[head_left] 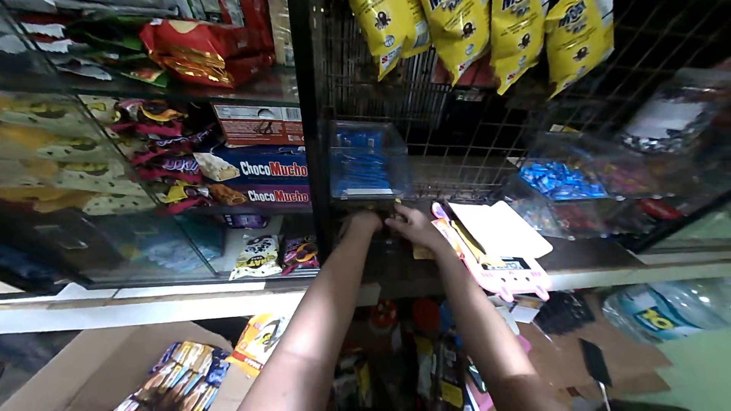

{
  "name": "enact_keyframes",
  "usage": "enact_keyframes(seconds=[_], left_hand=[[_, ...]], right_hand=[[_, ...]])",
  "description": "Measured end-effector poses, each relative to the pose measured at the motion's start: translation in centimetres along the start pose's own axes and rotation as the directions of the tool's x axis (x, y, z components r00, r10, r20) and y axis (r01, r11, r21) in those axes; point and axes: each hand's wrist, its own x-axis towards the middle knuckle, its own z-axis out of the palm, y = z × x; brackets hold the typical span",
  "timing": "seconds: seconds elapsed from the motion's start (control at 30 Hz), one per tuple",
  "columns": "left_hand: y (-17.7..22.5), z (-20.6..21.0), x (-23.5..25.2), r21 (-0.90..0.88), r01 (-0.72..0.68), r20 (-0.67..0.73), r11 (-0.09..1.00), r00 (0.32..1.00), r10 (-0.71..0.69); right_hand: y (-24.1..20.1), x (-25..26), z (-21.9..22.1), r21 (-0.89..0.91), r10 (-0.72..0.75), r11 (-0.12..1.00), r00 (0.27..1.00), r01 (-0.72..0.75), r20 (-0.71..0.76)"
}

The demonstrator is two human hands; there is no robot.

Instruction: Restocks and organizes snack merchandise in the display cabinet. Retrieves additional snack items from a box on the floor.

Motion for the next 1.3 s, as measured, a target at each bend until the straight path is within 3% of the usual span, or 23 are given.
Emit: enact_keyframes(seconds=[0.07, 0.1, 0.2, 0.27, 0.37, 0.43, 0.5, 0.57, 0.63, 0.7, 0.77, 0.8, 0.87, 0.93, 1.03, 1.13, 1.2, 1.23, 1.3], left_hand=[[-0.3, -0.1, -0.2, -0.021, -0.008, 0.000, 1.000, 1.000, 0.008], [-0.3, -0.1, -0.3, -0.024, -0.008, -0.001, 1.000, 1.000, 0.008], [-0.4, -0.1, -0.3, -0.011, 0.003, 0.003, 1.000, 1.000, -0.003], [-0.5, -0.2, -0.4, -0.012, 0.015, 0.007, 1.000, 1.000, -0.015], [-0.7, -0.2, -0.6, -0.005, 0.027, -0.008, 1.000, 1.000, -0.027], [-0.8, -0.2, -0.9, 0.034, 0.014, -0.008, 0.999, 1.000, -0.014], [-1.0, -0.4, -1.9, 0.033, 0.001, -0.015, 0.999, 1.000, -0.001], [-1.2, -0.4, -3.2, -0.032, -0.015, -0.033, 0.999, 0.999, 0.014], [-1.5, -0.5, -4.7, -0.075, -0.045, -0.047, 0.996, 0.998, 0.042], [-2.1, -0.2, -6.2, -0.105, -0.102, -0.091, 0.989, 0.992, 0.092], [-2.6, 0.6, -7.6, -0.099, -0.150, -0.127, 0.984, 0.982, 0.137], [-2.9, 1.0, -8.1, -0.072, -0.169, -0.145, 0.983, 0.977, 0.158], [-3.3, 2.1, -8.8, -0.032, -0.227, -0.196, 0.973, 0.956, 0.217], [-4.0, 3.4, -9.2, 0.003, -0.294, -0.272, 0.956, 0.920, 0.284], [-5.1, 4.8, -9.7, 0.041, -0.335, -0.331, 0.941, 0.885, 0.329], [-6.3, 5.6, -9.7, 0.063, -0.356, -0.394, 0.932, 0.849, 0.351], [-7.2, 6.1, -9.8, 0.053, -0.367, -0.427, 0.929, 0.832, 0.354], [-7.5, 6.3, -9.8, 0.053, -0.382, -0.451, 0.922, 0.815, 0.364], [-8.1, 6.7, -9.8, 0.043, -0.415, -0.470, 0.909, 0.795, 0.385]], right_hand=[[2.3, 1.2, -0.9, 0.167, -0.013, 0.986, 1.000, 0.017, -0.023], [3.0, 1.9, -1.3, 0.155, 0.018, 0.988, 0.997, -0.006, -0.075], [2.9, 3.4, -1.2, -0.138, 0.181, 0.970, 0.972, -0.202, -0.147], [1.4, 3.9, 0.4, -0.354, 0.322, 0.873, 0.942, -0.335, -0.098], [0.3, 4.4, 2.0, -0.492, 0.350, 0.799, 0.933, -0.346, -0.087], [1.5, 4.8, 1.8, -0.353, 0.304, 0.875, 0.944, -0.331, -0.131], [2.6, 4.6, 0.7, -0.101, 0.269, 0.952, 0.945, -0.290, -0.186], [3.4, 3.6, -0.4, 0.157, 0.273, 0.959, 0.926, -0.238, -0.262], [3.0, 1.8, -1.4, 0.440, 0.370, 0.873, 0.874, -0.210, -0.316], [1.9, -0.7, -2.0, 0.706, 0.474, 0.691, 0.833, -0.152, -0.284], [1.4, -3.0, -2.0, 0.844, 0.476, 0.528, 0.855, -0.093, -0.204], [1.4, -3.9, -1.8, 0.850, 0.430, 0.519, 0.887, -0.089, -0.170], [1.5, -5.4, -1.1, 0.764, 0.261, 0.644, 0.953, -0.052, -0.155], [1.4, -6.3, -0.3, 0.628, 0.004, 0.772, 0.988, 0.096, -0.156], [-0.4, -6.7, 0.9, 0.310, -0.254, 0.899, 0.945, 0.309, -0.205], [-1.7, -5.9, 2.9, -0.075, -0.547, 0.834, 0.800, 0.547, -0.247], [-2.2, -4.6, 4.3, -0.299, -0.649, 0.757, 0.719, 0.581, -0.247], [-2.2, -3.9, 4.8, -0.380, -0.646, 0.748, 0.729, 0.545, -0.226], [-2.5, -3.0, 5.7, -0.486, -0.537, 0.777, 0.824, 0.400, -0.181]])
